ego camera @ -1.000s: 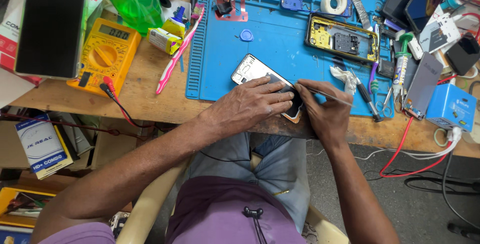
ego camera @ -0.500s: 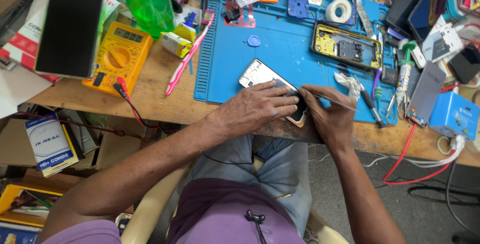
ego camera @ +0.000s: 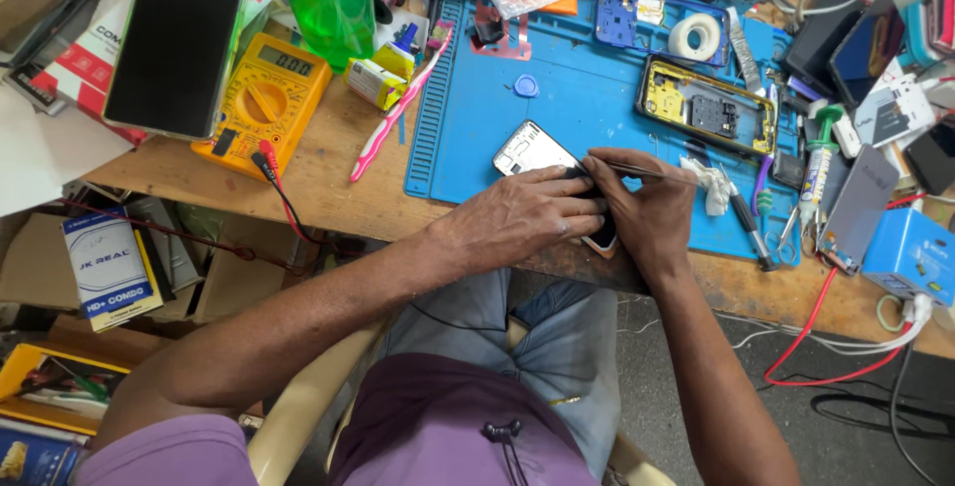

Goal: The person cleans the edges of a disassembled smartphone with a cloth and a metal tool. They wipe the frame and screen area repeatedly while seated at a cluttered workbench.

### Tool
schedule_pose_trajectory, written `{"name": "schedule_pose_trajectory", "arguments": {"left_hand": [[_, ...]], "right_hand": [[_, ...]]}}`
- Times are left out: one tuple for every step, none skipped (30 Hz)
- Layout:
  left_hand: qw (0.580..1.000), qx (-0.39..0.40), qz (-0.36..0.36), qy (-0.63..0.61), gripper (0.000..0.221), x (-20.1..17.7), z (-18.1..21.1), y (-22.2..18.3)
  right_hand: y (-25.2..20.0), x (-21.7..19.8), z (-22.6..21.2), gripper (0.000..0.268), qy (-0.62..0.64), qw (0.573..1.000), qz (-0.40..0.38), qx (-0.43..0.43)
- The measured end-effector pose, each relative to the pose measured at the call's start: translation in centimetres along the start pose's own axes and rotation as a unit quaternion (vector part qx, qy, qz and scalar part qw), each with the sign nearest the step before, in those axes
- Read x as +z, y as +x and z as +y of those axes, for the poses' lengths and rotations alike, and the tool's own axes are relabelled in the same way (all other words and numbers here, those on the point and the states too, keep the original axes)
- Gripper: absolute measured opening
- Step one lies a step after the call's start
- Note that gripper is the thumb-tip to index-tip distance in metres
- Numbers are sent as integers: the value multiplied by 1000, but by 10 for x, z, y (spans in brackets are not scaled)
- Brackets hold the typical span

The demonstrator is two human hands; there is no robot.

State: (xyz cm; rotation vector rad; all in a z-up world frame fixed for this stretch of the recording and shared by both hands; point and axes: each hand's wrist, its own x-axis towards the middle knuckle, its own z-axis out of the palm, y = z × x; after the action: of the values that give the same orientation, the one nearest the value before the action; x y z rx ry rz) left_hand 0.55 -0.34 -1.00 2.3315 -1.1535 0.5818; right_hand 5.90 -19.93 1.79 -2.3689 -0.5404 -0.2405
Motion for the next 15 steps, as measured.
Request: {"name": "schedule_pose_trajectory", "arguments": {"left_hand": [[1000,3,2,-2,33,-2,0,1],[1000,4,4,-6,32,-3,0,1],[1000,5,6,-9,32,-4,0,0],[1000,8,13,-5,31,-5,0,0],[1000,10,20,-2,29,-4,1,0],[1000,11,27,2,28,-3,3,-1],[1000,-5,5,1,27,-3,1,-1],[1000,-14,-23,-6,27,-3,1,-1],[998,-22,-51,-12,26,-2,1,0],[1000,-11,-20,-11,27,-2,0,0],[1000,1,12,-10,28,-3,0,-1],[999,9,46,-10,29,-2,0,-1],[999,8,38,-9,29,-2,-2,-1],[1000,5,28,-11,29,-1,-2,-2],[1000,2,19,-12,29,1,-1,-3]], "right_hand": [[-1,-2,0,15,19,1000,8,-24],[-5,-4,0,15,38,998,13,-47],[-9,-5,0,14,57,996,19,-71],[-11,-6,0,15,63,996,18,-60],[-13,-7,-1,16,70,996,18,-50],[-14,-7,-1,17,76,996,16,-39],[-7,-4,-1,16,57,997,7,-56],[-1,1,-1,16,37,997,4,-63],[2,4,0,16,18,997,1,-70],[2,2,0,16,52,998,0,-39],[1,0,0,15,86,996,-2,-9],[-1,-2,1,15,119,993,-7,21],[-2,-3,2,15,115,993,0,23],[-6,-4,3,15,112,993,5,27],[-9,-4,4,16,109,994,10,31]]}}
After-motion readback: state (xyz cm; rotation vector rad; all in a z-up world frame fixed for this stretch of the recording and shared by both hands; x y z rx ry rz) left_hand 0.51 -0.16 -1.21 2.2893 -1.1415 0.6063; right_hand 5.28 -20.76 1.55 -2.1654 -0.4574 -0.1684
